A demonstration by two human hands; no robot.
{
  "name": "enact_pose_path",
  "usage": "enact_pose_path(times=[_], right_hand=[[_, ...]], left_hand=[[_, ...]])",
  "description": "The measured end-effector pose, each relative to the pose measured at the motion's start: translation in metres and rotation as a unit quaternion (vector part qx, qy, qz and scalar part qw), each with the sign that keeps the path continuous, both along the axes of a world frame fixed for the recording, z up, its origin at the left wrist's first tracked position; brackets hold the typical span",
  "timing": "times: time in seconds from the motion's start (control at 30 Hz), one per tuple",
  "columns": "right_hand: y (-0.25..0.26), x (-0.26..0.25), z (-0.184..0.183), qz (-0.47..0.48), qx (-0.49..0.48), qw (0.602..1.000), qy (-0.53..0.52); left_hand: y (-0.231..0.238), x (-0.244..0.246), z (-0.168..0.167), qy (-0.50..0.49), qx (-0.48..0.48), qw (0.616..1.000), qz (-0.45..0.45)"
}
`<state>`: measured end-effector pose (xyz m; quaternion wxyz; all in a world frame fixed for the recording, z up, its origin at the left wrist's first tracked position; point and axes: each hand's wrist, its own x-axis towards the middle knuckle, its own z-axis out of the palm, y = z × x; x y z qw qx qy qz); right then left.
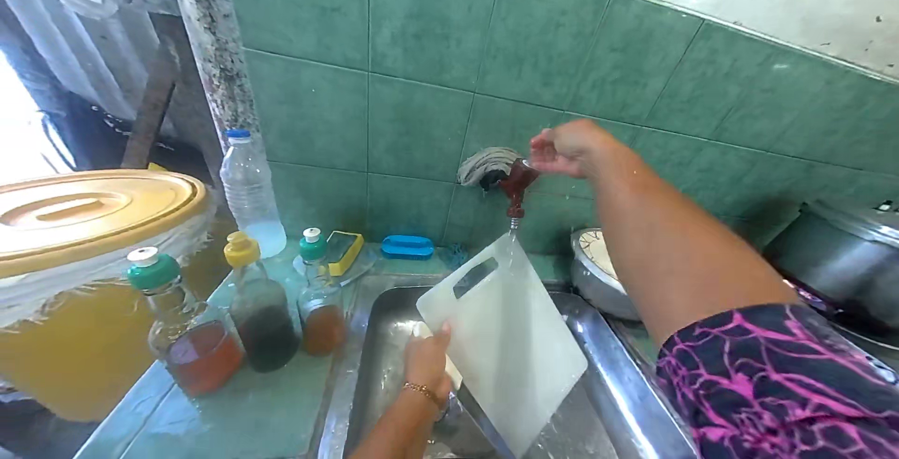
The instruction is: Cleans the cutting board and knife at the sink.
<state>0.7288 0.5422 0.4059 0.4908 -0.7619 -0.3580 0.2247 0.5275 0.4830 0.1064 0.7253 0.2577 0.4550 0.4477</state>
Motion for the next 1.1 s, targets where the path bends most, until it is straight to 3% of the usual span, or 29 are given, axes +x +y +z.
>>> enact_pose_path(times=[0.1,0.27,0.33,0.43,0.63,0.77,0.83,0.93,1.0,1.1], right_hand=[[0.01,-0.003,0.015,0.03,-0.17,0.95,-0.258],[0.014,0.012,-0.004,0.2,-0.222,0.797,-0.525],[0.012,0.016,-0.021,0.21,-0.223,0.769,-0.562],[0.013,0.024,-0.042,0.191,-0.169,0.781,-0.57],[0.01,-0.012,-0.049,0.053,-0.246,0.819,-0.515],[0.016,-0.01,-0.055,0.025,-0.236,0.847,-0.476],[0.012,-0.009,-0.06,0.022,-0.181,0.89,-0.418],[-0.022,-0.014,-0.086,0.023,0.012,0.959,-0.283],[-0.054,-0.018,-0.124,0.078,0.059,0.973,-0.21],[-0.098,-0.042,-0.181,0.227,0.013,0.973,-0.046]], left_hand=[[0.003,-0.015,-0.001,0.017,0.022,1.0,0.013],[0.002,-0.04,0.007,-0.02,0.063,0.998,0.02],[0.001,-0.05,0.016,-0.04,0.072,0.996,0.021],[0.003,-0.066,0.028,-0.045,0.079,0.995,0.031],[0.006,-0.091,0.051,-0.061,0.109,0.99,0.061],[0.008,-0.106,0.065,-0.071,0.116,0.988,0.075],[0.009,-0.113,0.068,-0.074,0.122,0.986,0.086],[0.009,-0.125,0.072,-0.075,0.134,0.984,0.086],[0.01,-0.134,0.075,-0.075,0.141,0.985,0.071],[0.015,-0.143,0.078,-0.085,0.158,0.983,0.038]])
